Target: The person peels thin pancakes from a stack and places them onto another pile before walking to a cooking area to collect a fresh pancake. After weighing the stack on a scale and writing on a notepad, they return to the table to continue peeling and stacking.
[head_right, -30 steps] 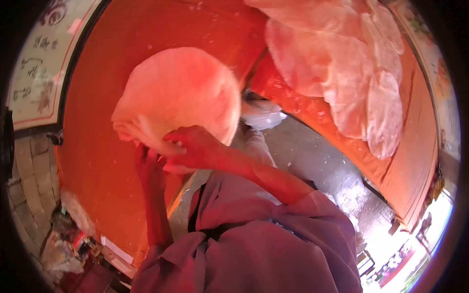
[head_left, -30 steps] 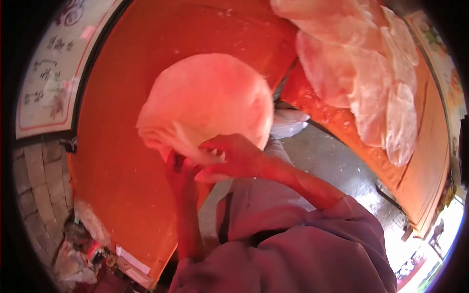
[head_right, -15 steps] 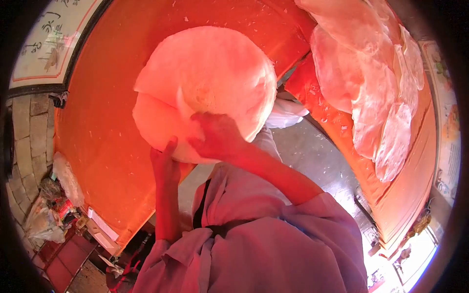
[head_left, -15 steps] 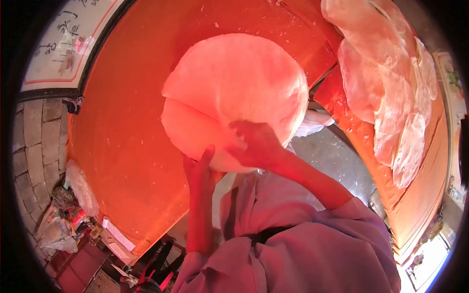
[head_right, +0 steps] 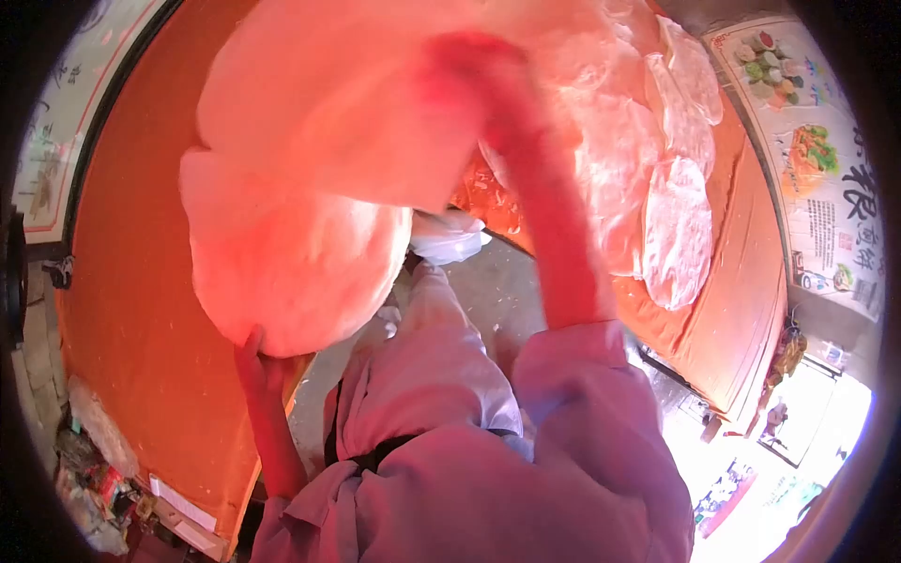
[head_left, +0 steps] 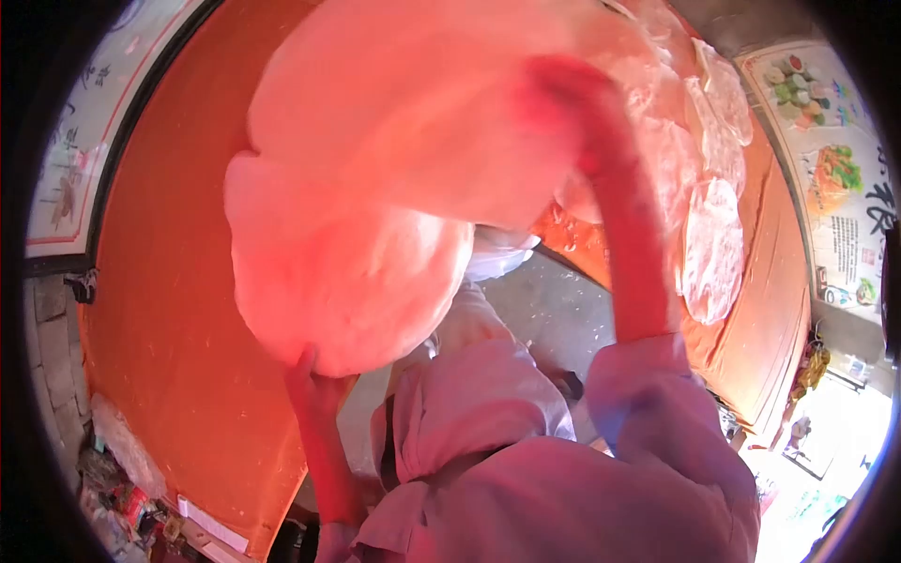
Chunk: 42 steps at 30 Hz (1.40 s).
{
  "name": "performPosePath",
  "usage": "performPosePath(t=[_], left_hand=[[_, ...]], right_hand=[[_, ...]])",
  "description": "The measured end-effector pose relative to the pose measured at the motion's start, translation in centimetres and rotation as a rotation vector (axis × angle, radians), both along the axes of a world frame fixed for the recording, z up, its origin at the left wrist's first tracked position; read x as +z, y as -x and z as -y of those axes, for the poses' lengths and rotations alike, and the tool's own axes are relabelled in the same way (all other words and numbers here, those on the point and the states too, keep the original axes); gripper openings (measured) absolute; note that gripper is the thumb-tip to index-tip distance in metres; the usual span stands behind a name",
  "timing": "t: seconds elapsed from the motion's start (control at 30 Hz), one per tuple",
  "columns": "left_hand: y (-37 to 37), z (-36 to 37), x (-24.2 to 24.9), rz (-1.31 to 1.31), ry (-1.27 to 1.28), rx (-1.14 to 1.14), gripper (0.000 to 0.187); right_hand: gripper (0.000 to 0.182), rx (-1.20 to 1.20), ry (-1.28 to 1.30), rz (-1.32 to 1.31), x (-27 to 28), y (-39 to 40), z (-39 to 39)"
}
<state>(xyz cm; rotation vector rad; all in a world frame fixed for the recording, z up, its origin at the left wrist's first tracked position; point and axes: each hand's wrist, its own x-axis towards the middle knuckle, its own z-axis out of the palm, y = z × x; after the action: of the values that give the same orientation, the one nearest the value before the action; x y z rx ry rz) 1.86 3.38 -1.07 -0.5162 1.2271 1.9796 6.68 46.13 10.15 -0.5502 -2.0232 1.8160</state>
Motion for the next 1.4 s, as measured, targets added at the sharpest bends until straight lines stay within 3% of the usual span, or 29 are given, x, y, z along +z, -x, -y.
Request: performPosePath(t=[0.03,0.1,0.17,0.23,0.3,0.37,0.4,0.5,0.57,0.63,0.7,0.77,0.87,0.97,1.1,1.3,1.4], left_hand=[[-0.1,0.0,0.0,0.009,-0.009,0.002,0.071],[-0.1,-0.2,-0.2,0.027,-0.027,0.012,0.071],[0.1,0.1,0.1,0.085,-0.151,-0.013,0.066],[0.3,0.7,-0.4,0.089,-0.21,-0.035,0.063],[0.3,1.6,-1.0,0.041,-0.192,-0.04,0.063],[0.1,1.8,-0.9,0.009,-0.17,-0.031,0.061],[0.0,1.7,-0.6,-0.002,-0.158,-0.022,0.061],[0.1,-1.5,3.3,-0.077,-0.397,-0.028,0.058],[0.3,1.3,-1.4,-0.277,-0.159,-0.003,0.056],[1.2,0.9,-0.7,-0.411,0.009,-0.03,0.057],[1.3,-2.6,2.3,-0.434,0.021,-0.089,0.058],[1.6,-4.0,2.9,-0.445,0.085,-0.116,0.056],[1.9,-3.8,2.9,-0.376,-0.034,-0.024,0.053],[1.8,-2.4,2.4,-0.381,0.079,-0.046,0.051],[1.7,-1.7,1.8,-0.406,0.072,-0.04,0.05],[1.8,-1.2,1.5,-0.357,0.033,-0.002,0.039],[1.5,-0.6,0.7,-0.371,0.096,0.013,0.035]], right_hand=[[0.026,-0.248,-0.157,0.135,-0.3,-1.2,-2.0],[0.028,-0.319,0.547,-0.156,-2.7,-5.2,-8.2],[0.021,-0.544,0.272,-0.153,-6.9,-10.4,-11.7],[0.019,-0.615,0.466,0.047,-11.1,-15.2,-14.3],[0.016,-0.75,0.454,0.244,-14.0,-18.1,-13.4],[0.021,-0.784,0.653,0.324,-14.7,-19.6,-11.6],[0.026,-0.802,0.627,0.349,-13.8,-19.1,-9.4],[0.028,-0.598,0.534,0.556,-9.6,-16.0,-2.0],[0.024,-0.306,0.122,0.672,-7.0,-11.4,4.3],[0.019,-0.143,-0.348,0.445,-6.5,-6.8,9.9],[0.028,0.15,-0.128,0.333,-4.5,-2.5,16.2],[0.037,0.321,-0.288,0.043,-5.4,0.4,19.8],[0.04,0.52,0.076,0.276,-6.3,2.4,20.0],[0.041,0.631,0.25,0.347,-8.9,2.2,19.6],[0.041,0.529,-0.035,0.169,-8.6,1.8,22.7],[0.038,0.605,0.1,0.319,-9.5,2.1,20.6],[0.026,0.473,0.077,0.222,-9.6,2.3,22.1]])
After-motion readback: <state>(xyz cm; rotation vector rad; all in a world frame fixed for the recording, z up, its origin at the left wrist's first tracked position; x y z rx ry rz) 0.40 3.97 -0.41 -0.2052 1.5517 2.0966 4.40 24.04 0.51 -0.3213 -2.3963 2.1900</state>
